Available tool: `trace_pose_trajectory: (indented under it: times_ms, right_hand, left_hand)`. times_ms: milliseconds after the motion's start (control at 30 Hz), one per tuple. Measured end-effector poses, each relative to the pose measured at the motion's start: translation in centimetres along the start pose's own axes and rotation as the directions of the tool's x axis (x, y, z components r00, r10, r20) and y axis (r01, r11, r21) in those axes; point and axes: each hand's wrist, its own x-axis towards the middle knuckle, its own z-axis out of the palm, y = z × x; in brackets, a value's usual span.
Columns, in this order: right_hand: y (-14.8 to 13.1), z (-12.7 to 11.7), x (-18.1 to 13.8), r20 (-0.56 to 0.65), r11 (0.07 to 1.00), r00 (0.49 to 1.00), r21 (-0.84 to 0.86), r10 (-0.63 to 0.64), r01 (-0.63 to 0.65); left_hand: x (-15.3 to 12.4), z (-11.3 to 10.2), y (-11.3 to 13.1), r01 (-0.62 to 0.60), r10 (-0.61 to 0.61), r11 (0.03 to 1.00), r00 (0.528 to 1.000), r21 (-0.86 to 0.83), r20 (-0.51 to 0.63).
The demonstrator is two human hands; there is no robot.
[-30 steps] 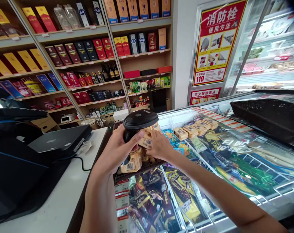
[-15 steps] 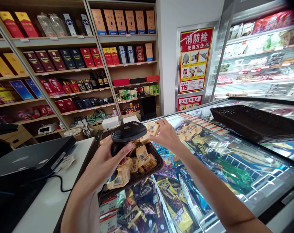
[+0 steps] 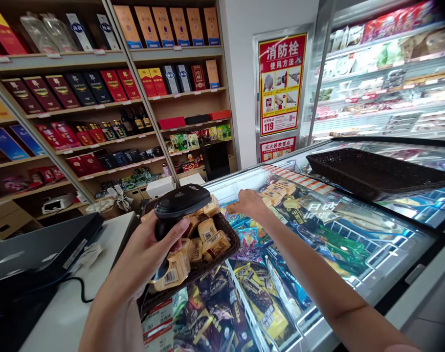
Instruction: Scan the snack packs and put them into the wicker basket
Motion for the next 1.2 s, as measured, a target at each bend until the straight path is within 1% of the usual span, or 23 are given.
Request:
trace_pose_trajectory:
  times_ms: [33,67,100,267,400,467,500,533,567,600,633,667,700,733,800,833,900,933,1033,1100,1167,1200]
  right_hand:
    - [0.1,0.5,0.2,0.061,1.000,0.998,-0.011,-0.001,0.002]
    - [0.1,1.0,0.3,0.095,1.000,0.995,-0.022,-0.005,0.007]
    - [0.2,1.4,0.4,0.105,1.000,0.994,-0.030,-0.005,0.008]
    - [0.5,3.3,0.3,0.076,0.997,0.996,-0.070,0.051,-0.045]
    - [0.4,3.4,-0.1,-0.022,0.992,0.996,-0.092,0.082,-0.084]
    - [0.1,2.7,-0.4,-0.027,0.997,0.999,-0.074,0.035,-0.037]
    - [-0.2,2.2,-0.6,-0.003,0.999,1.000,-0.051,-0.019,0.018]
    - [-0.4,1.5,-0.8,0.041,0.995,0.994,-0.006,-0.104,0.105]
    - [-0.6,0.9,-1.1,0.095,0.976,0.972,0.063,-0.215,0.209]
    - [-0.9,0.3,-1.4,0.158,0.940,0.930,0.142,-0.331,0.310]
    - [-1.2,-0.2,-1.8,0.225,0.895,0.873,0.216,-0.434,0.389]
    - [-1.5,-0.5,-2.2,0.295,0.857,0.809,0.268,-0.509,0.441]
    - [-1.9,-0.7,-2.5,0.363,0.836,0.755,0.284,-0.547,0.469]
    - [-2.2,-0.8,-2.9,0.419,0.834,0.721,0.266,-0.552,0.483]
    - [-2.7,-0.7,-3.3,0.480,0.832,0.687,0.212,-0.546,0.513]
    - [-2.8,-0.6,-3.4,0.473,0.823,0.684,0.200,-0.556,0.531]
    - [-2.8,-0.5,-3.3,0.421,0.803,0.691,0.201,-0.588,0.561]
    - [-2.6,-0.6,-3.2,0.386,0.797,0.702,0.199,-0.599,0.570]
    - [-1.6,-1.7,-3.1,0.250,0.802,0.762,0.166,-0.597,0.574]
    - [-1.0,-2.8,-3.2,0.123,0.830,0.822,0.132,-0.556,0.542]
    - [-0.7,-3.8,-3.4,-0.032,0.875,0.880,0.094,-0.475,0.475]
    - [-0.7,-4.1,-3.6,-0.112,0.897,0.897,0.076,-0.427,0.436]
  left_hand:
    - [0.0,0.0,-0.1,-0.004,0.004,1.000,1.000,0.006,0.007]
    - [0.1,0.0,-0.1,-0.006,0.006,1.000,1.000,0.010,0.017]
    - [0.1,0.0,-0.1,-0.006,0.006,1.000,1.000,0.012,0.022]
    - [-0.1,0.1,0.5,0.014,-0.014,1.000,1.000,-0.018,-0.002]
    - [-0.4,0.0,0.9,0.037,-0.037,0.999,0.999,-0.018,0.007]
    - [-0.5,0.1,1.0,0.042,-0.041,0.999,0.999,-0.014,0.030]
    - [-0.6,0.1,1.0,0.039,-0.039,0.999,0.999,-0.015,0.036]
    - [-0.6,0.1,1.0,0.035,-0.035,0.999,0.999,-0.018,0.039]
    - [-0.6,0.1,1.0,0.030,-0.029,0.999,0.999,-0.021,0.040]
    - [-0.6,0.1,1.0,0.024,-0.023,0.999,0.999,-0.024,0.042]
    - [-0.6,0.1,0.9,0.018,-0.017,1.000,0.999,-0.025,0.043]
    - [-0.6,0.1,0.9,0.013,-0.012,1.000,0.999,-0.023,0.048]
    - [-0.6,0.1,0.8,0.011,-0.010,1.000,0.999,-0.019,0.053]
    - [-0.6,0.0,0.8,0.011,-0.010,1.000,0.998,-0.015,0.057]
    - [-0.6,0.0,0.7,0.013,-0.013,1.000,0.998,-0.009,0.056]
    - [-0.7,0.0,0.7,0.014,-0.014,1.000,0.998,-0.007,0.055]
    - [-0.7,-0.1,0.7,0.014,-0.014,1.000,0.999,-0.007,0.049]
    - [-0.7,-0.1,0.7,0.014,-0.013,1.000,0.999,-0.008,0.047]
    - [-0.7,0.0,0.9,0.013,-0.013,1.000,0.999,-0.005,0.045]
    - [-0.7,0.0,1.0,0.001,-0.002,1.000,0.999,0.008,0.037]
    - [-0.6,0.0,1.0,-0.020,0.020,0.999,0.999,0.025,0.031]
    - [-0.5,0.1,1.0,-0.031,0.030,0.999,0.999,0.033,0.028]
